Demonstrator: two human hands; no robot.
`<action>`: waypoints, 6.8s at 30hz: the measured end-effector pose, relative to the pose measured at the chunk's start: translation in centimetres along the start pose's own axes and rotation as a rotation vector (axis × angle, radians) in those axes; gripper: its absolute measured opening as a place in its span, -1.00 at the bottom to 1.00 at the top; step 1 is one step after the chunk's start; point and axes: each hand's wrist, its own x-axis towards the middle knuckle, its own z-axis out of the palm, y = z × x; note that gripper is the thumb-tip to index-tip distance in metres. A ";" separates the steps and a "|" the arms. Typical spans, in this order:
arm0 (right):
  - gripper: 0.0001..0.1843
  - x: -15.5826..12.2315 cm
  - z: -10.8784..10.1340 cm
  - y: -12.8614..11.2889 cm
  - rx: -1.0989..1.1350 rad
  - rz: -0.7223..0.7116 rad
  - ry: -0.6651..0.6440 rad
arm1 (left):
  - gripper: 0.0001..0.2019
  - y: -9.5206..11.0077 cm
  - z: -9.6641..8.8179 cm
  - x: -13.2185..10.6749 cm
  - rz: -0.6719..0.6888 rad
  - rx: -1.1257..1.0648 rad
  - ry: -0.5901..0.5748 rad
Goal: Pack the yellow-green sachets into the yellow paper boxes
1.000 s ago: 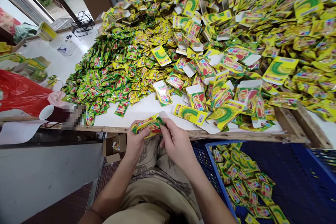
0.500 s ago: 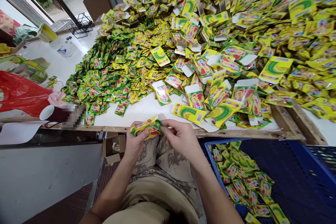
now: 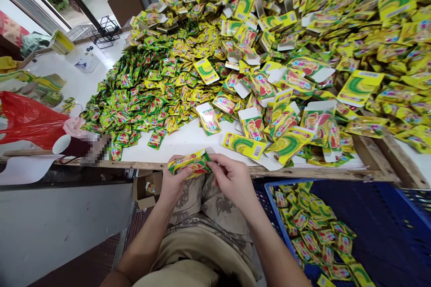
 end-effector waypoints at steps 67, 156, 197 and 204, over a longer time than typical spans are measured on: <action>-0.77 7.3 0.6 -1.2 -0.780 -0.181 -0.219 | -0.56 -0.6 -1.1 5.8 0.489 0.631 -0.164; -0.77 6.4 1.7 4.8 -0.024 -0.236 0.106 | -0.82 0.0 -0.5 8.4 0.477 0.614 -0.259; -0.86 6.6 -0.3 4.7 -0.104 -0.464 -0.022 | -0.84 1.8 -0.8 8.3 0.629 0.842 -0.532; -0.83 6.2 -0.7 4.3 -0.099 -0.455 -0.098 | -0.83 1.5 -1.1 7.7 0.524 0.704 -0.521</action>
